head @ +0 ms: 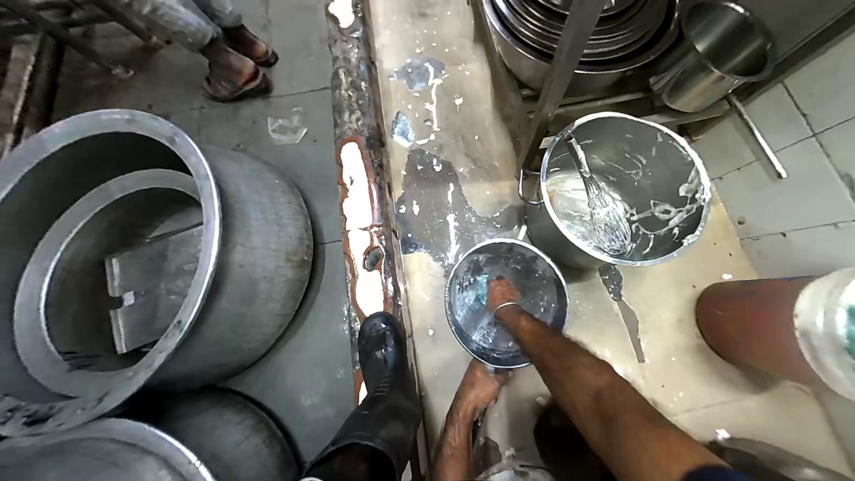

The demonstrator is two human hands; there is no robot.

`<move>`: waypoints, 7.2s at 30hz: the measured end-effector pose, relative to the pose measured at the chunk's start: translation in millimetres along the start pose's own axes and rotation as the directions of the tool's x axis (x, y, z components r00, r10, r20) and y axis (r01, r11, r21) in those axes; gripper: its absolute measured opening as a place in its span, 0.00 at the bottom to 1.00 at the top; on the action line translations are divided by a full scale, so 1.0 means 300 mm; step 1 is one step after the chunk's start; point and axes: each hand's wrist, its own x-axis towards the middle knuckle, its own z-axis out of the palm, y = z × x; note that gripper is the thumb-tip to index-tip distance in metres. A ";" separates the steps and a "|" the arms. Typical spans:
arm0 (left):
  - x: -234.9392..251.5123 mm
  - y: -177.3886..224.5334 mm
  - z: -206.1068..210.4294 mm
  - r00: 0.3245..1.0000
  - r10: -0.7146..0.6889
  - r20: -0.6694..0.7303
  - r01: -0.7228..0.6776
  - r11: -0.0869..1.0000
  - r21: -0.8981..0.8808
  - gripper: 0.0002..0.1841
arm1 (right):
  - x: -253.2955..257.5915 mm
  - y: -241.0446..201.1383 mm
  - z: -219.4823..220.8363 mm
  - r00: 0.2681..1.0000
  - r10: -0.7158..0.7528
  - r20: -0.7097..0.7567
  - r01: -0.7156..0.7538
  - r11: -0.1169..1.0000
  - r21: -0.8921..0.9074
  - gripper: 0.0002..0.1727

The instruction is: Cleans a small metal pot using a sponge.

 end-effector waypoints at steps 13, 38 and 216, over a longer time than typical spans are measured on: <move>0.001 0.076 -0.005 0.998 -0.052 0.039 0.053 0.998 -0.020 0.19 | -0.197 -0.011 0.006 0.750 -0.611 -0.254 0.660 0.672 0.336 0.14; -0.014 0.085 -0.013 0.997 -0.075 0.014 0.075 0.997 0.029 0.19 | -0.330 0.031 -0.096 0.835 -0.511 0.206 0.532 0.845 -0.059 0.16; -0.050 0.216 0.004 0.969 0.075 0.234 0.005 0.946 -0.324 0.10 | -0.018 -0.034 -0.184 0.906 -0.084 -0.415 0.322 0.774 0.546 0.13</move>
